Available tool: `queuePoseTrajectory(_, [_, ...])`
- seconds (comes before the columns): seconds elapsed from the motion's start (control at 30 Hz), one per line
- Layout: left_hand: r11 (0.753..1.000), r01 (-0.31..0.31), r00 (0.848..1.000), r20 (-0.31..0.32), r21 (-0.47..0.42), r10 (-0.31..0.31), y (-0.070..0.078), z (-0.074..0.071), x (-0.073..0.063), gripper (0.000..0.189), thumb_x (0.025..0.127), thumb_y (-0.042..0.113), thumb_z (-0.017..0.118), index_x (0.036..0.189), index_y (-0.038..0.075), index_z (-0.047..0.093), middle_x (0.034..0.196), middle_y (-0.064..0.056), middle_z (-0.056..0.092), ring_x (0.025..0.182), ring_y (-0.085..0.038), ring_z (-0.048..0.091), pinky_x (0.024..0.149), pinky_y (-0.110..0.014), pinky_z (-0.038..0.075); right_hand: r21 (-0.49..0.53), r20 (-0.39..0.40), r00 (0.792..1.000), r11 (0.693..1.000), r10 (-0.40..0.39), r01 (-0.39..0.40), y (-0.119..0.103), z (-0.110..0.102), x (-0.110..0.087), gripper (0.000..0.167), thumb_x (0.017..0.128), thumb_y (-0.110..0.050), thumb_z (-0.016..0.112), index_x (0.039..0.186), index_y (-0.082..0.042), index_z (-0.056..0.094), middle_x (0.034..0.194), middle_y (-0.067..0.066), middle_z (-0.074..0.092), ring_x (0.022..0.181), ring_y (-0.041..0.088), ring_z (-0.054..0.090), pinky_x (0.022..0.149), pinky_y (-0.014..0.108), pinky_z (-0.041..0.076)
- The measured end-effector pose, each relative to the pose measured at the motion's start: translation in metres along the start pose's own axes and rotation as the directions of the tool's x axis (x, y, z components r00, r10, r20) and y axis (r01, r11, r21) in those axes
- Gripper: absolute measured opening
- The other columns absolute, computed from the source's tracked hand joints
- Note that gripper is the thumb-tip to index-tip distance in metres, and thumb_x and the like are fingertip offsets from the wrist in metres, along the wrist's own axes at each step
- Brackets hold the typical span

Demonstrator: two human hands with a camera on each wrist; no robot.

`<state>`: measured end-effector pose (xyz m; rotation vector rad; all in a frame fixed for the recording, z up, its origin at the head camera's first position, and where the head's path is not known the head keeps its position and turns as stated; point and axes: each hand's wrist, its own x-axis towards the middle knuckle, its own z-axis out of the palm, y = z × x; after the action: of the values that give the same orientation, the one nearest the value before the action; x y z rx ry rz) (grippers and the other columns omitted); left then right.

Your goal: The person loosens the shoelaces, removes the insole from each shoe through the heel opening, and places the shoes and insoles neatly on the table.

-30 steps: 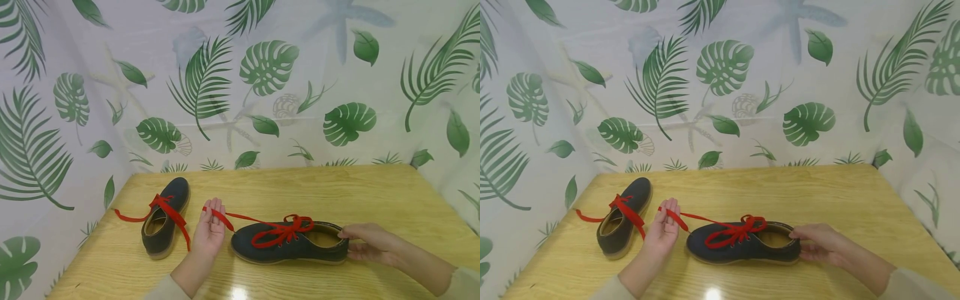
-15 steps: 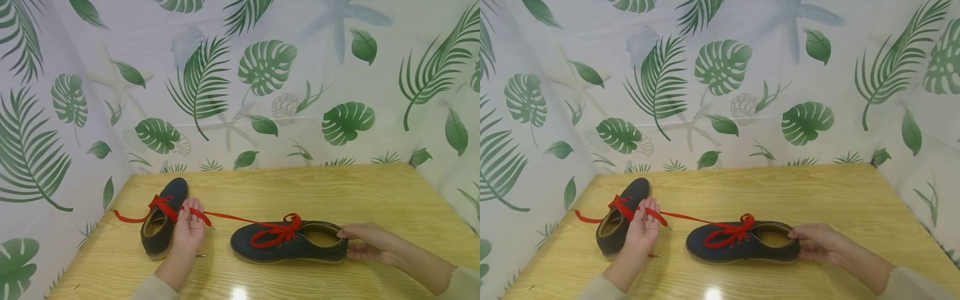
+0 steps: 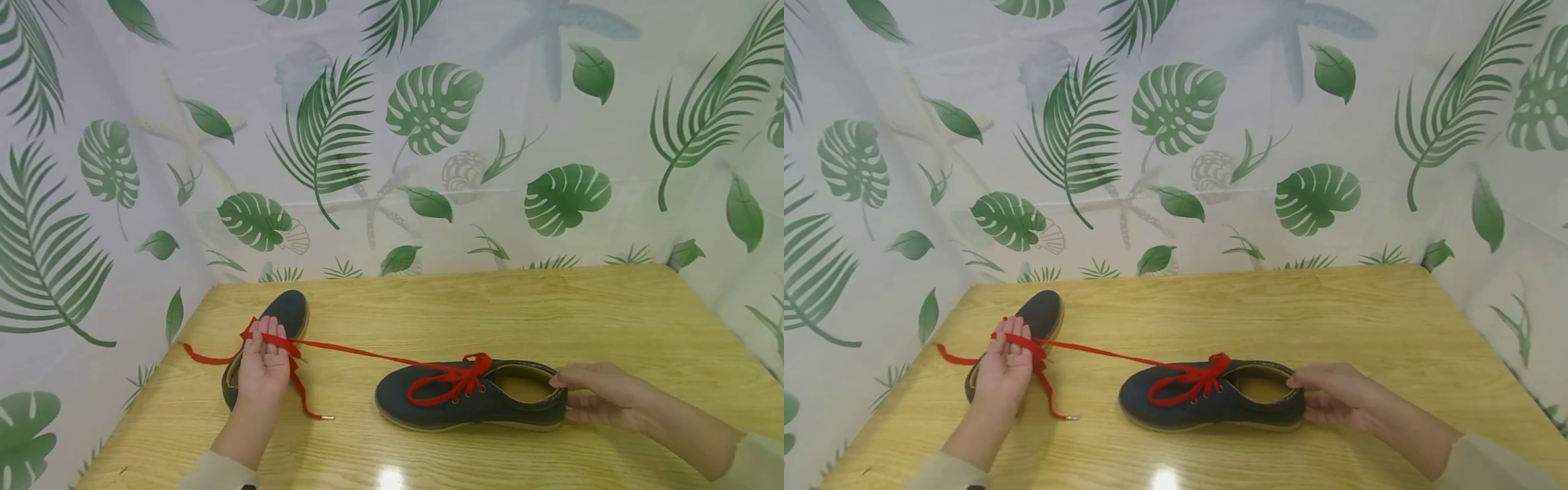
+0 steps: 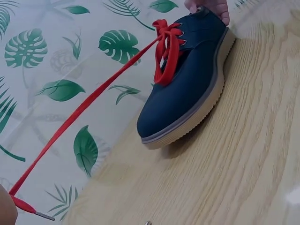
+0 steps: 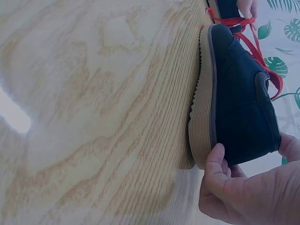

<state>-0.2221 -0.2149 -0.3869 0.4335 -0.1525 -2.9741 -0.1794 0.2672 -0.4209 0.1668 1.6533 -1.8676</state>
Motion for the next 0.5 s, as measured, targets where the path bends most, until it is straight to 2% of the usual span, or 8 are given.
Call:
queuePoseTrajectory(0.3, [0.997, -0.041, 0.997, -0.073, -0.071, 0.036, 0.029, 0.013, 0.003, 0.049, 0.102, 0.016, 0.036, 0.147, 0.036, 0.03, 0.148, 0.018, 0.035, 0.134, 0.001, 0.034, 0.111, -0.017, 0.024, 0.006, 0.007, 1.0, 1.0, -0.004, 0.004, -0.001, 0.0, -0.001, 0.014, 0.094, -0.017, 0.055, 0.094, -0.012, 0.068, 0.103, 0.003, 0.048, 0.091, 0.019, 0.053, 0.078, 0.03, 0.054])
queuePoseTrajectory(0.5, [0.989, -0.022, 0.99, -0.141, -0.144, 0.001, 0.046, 0.014, 0.006, 0.045, 0.101, 0.019, 0.039, 0.143, 0.037, 0.038, 0.143, 0.016, 0.043, 0.13, 0.001, 0.041, 0.109, -0.017, 0.028, 0.005, 0.01, 1.0, 1.0, -0.008, 0.008, -0.001, 0.0, -0.001, 0.014, 0.094, -0.016, 0.055, 0.093, -0.012, 0.068, 0.101, 0.003, 0.05, 0.09, 0.019, 0.052, 0.078, 0.03, 0.054])
